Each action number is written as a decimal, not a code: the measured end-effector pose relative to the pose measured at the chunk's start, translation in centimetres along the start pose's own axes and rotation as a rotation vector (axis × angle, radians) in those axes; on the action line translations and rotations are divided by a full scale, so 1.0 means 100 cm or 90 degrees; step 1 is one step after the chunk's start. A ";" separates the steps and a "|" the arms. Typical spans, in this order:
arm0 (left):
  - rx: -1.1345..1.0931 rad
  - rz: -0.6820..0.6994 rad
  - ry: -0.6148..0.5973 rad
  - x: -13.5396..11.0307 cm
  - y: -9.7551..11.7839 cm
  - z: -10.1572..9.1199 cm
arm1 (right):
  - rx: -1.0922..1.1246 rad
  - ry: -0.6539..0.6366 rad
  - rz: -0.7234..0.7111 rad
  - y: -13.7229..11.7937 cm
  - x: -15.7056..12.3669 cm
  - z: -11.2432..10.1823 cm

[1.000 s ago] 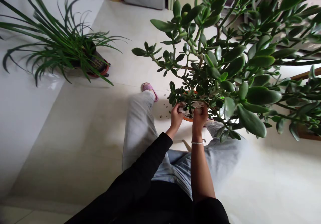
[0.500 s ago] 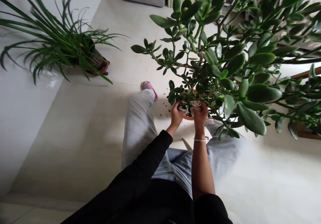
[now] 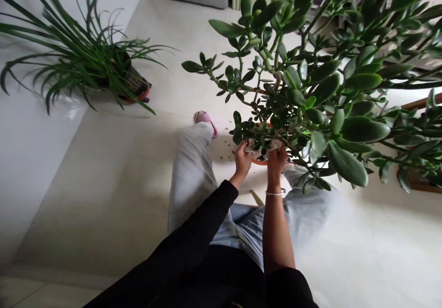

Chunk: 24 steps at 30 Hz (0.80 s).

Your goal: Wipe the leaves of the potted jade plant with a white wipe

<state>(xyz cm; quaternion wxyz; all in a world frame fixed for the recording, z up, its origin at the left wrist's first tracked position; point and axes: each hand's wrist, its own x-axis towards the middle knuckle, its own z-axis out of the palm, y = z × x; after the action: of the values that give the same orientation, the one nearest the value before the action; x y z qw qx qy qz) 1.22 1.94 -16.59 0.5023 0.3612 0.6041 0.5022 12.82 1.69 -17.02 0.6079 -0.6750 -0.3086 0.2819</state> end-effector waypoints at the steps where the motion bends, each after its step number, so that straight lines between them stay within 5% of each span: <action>1: -0.005 0.001 -0.003 0.000 0.000 0.000 | 0.015 -0.004 0.007 -0.001 0.000 0.000; 12: -0.089 0.005 -0.007 -0.007 0.004 -0.002 | 0.166 -0.008 0.140 0.000 -0.017 -0.002; 24: -0.068 -0.016 -0.048 -0.025 0.001 -0.010 | 0.180 -0.111 0.147 -0.008 -0.020 -0.005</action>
<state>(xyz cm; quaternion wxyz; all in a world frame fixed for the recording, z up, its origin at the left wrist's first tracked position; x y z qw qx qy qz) 0.83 -0.67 -15.85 0.5494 0.3446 0.5618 0.5136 11.84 -0.11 -16.12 0.6312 -0.5869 -0.2380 0.4477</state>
